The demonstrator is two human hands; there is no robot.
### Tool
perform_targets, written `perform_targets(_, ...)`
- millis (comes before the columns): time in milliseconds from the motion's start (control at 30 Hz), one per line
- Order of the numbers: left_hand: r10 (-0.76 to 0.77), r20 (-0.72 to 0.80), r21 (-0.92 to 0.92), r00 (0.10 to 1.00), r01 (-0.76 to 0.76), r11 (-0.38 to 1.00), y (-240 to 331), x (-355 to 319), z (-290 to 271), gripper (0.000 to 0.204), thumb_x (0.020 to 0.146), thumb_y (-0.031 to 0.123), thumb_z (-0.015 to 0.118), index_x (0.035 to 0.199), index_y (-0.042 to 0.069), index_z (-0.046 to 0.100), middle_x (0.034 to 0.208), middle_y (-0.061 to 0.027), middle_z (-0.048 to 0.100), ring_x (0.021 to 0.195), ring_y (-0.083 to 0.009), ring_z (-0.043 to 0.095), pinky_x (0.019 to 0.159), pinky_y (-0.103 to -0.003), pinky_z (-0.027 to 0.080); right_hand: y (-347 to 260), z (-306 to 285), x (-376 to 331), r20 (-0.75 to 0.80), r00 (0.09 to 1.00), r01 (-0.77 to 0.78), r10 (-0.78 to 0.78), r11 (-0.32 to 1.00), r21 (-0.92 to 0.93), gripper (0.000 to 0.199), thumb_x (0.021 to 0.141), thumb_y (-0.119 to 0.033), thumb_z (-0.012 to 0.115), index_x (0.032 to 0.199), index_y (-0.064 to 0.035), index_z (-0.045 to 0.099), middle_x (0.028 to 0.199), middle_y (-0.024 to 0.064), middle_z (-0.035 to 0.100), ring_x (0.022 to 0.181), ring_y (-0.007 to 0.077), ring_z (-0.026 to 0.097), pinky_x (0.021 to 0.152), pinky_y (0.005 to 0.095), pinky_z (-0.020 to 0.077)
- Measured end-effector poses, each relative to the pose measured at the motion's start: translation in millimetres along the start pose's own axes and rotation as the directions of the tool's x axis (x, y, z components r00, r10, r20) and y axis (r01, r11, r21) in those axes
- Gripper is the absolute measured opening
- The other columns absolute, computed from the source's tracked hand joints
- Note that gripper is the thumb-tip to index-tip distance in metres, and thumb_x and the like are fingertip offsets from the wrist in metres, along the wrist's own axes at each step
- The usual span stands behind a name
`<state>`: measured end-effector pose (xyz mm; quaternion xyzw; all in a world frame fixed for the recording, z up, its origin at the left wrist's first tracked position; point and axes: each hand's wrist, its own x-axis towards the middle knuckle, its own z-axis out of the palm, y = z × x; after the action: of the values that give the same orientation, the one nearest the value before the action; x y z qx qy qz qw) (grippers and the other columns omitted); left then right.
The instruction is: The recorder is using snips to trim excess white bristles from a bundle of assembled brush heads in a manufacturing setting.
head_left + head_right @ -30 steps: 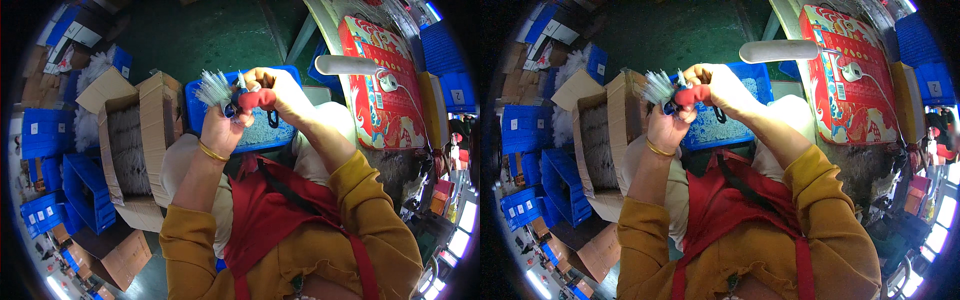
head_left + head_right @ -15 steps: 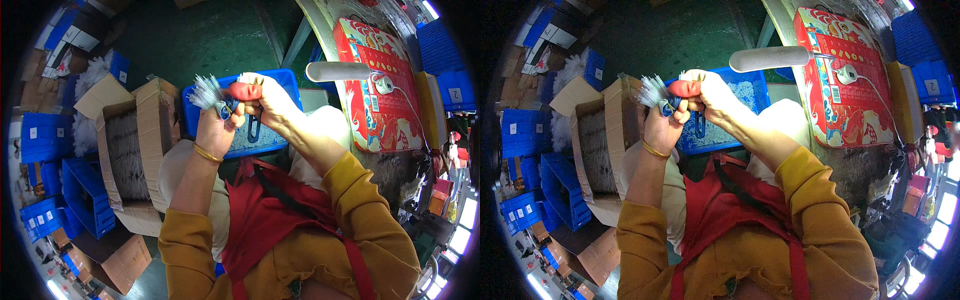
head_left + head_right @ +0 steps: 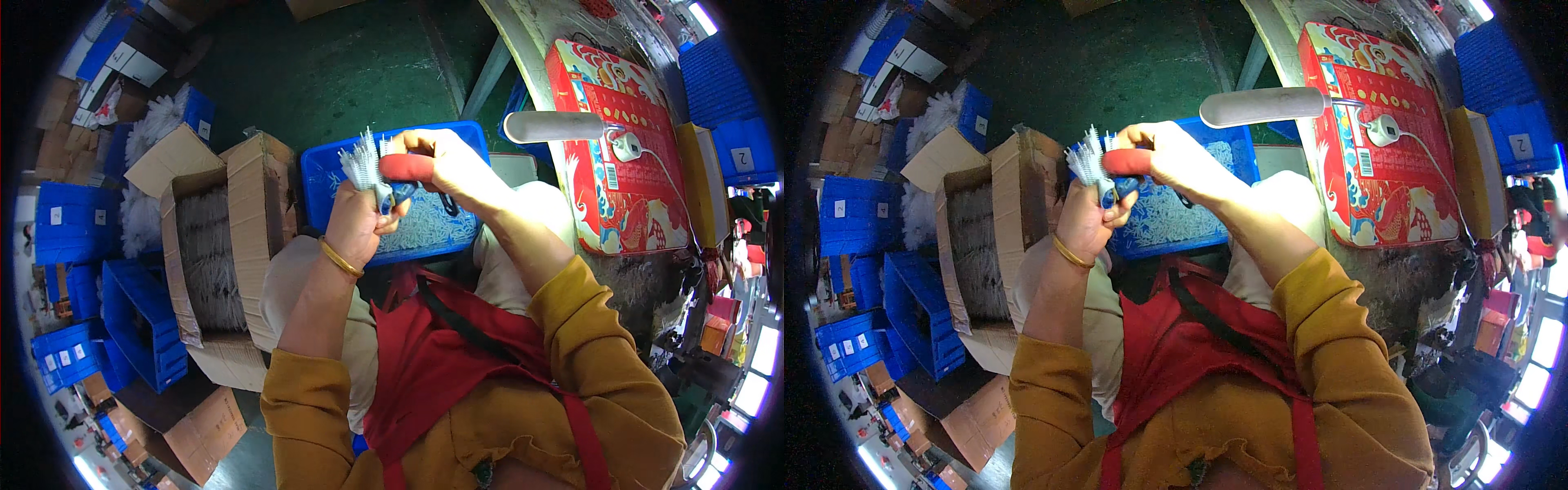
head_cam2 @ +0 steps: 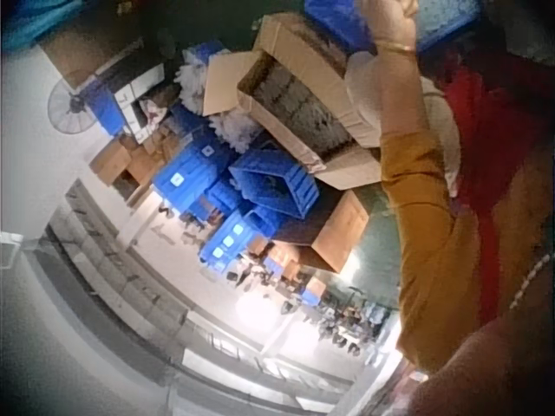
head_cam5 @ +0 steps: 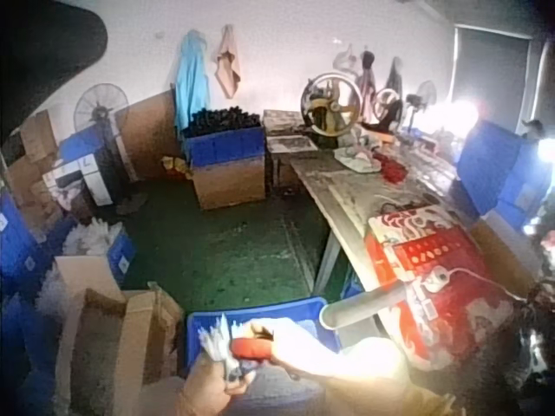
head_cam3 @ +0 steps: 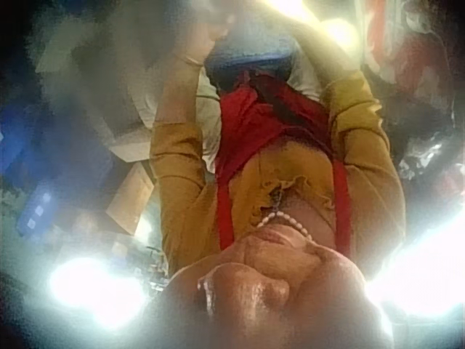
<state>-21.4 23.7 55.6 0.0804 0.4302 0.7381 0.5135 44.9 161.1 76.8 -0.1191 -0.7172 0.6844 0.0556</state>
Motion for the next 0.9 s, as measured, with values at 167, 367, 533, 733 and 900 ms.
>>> perform_targets(167,0.139,-0.123,-0.051,0.983,-0.146,0.988,-0.7,3.0,3.7,0.019,0.076,0.001,0.036,0.088,-0.001,0.051,0.063,-0.0136,0.054,0.037,-0.0069,0.039,0.033,-0.019,0.028,3.1,0.3,1.9,-0.144,0.988,0.031,-0.049,0.992,-0.122,0.020,0.076,-0.025,0.054,0.068,-0.0070,0.052,0.059,-0.0056,0.041,0.052,0.0025,0.033,0.045,0.0185,0.0257)
perform_targets(367,0.371,-0.249,0.503,0.895,-0.208,0.839,-4.0,7.0,8.2,0.019,0.080,0.012,0.042,0.089,-0.001,0.051,0.064,-0.0109,0.055,0.049,-0.0117,0.051,0.045,-0.022,0.042,3.8,2.6,1.9,-0.183,0.979,0.043,-0.086,0.973,-0.228,0.023,0.073,-0.022,0.057,0.072,0.0006,0.055,0.061,0.0062,0.053,0.058,0.0092,0.047,0.052,0.0241,0.0373)
perform_targets(533,0.247,-0.186,0.252,0.951,-0.197,0.947,5.9,-0.9,21.9,0.021,0.073,-0.003,0.036,0.085,-0.004,0.054,0.064,-0.0143,0.058,0.048,-0.0167,0.056,0.042,-0.024,0.046,9.4,2.2,2.7,-0.278,0.952,0.119,-0.131,0.991,-0.059,0.018,0.068,-0.016,0.062,0.069,-0.0005,0.053,0.060,0.0043,0.052,0.056,0.0074,0.045,0.051,0.0216,0.0353)
perform_targets(733,0.254,-0.202,0.226,0.946,-0.207,0.952,3.9,4.8,10.1,0.018,0.072,0.001,0.039,0.081,-0.004,0.053,0.062,-0.0135,0.055,0.046,-0.0171,0.055,0.033,-0.024,0.041,4.8,10.5,-2.1,-0.283,0.943,0.218,-0.175,0.967,0.129,0.016,0.066,-0.008,0.063,0.074,-0.0018,0.051,0.062,0.0022,0.049,0.057,0.0080,0.046,0.050,0.0213,0.0355)
perform_targets(900,0.242,-0.286,0.132,0.927,-0.212,0.968,10.4,-0.1,9.4,0.017,0.074,0.004,0.040,0.076,-0.003,0.055,0.059,-0.0106,0.053,0.041,-0.0148,0.050,0.031,-0.023,0.036,4.8,19.3,-13.2,0.017,0.701,0.605,-0.713,0.582,-0.544,0.014,0.065,-0.003,0.062,0.075,-0.0039,0.052,0.067,0.0086,0.047,0.058,0.0258,0.051,0.050,0.0293,0.0418)
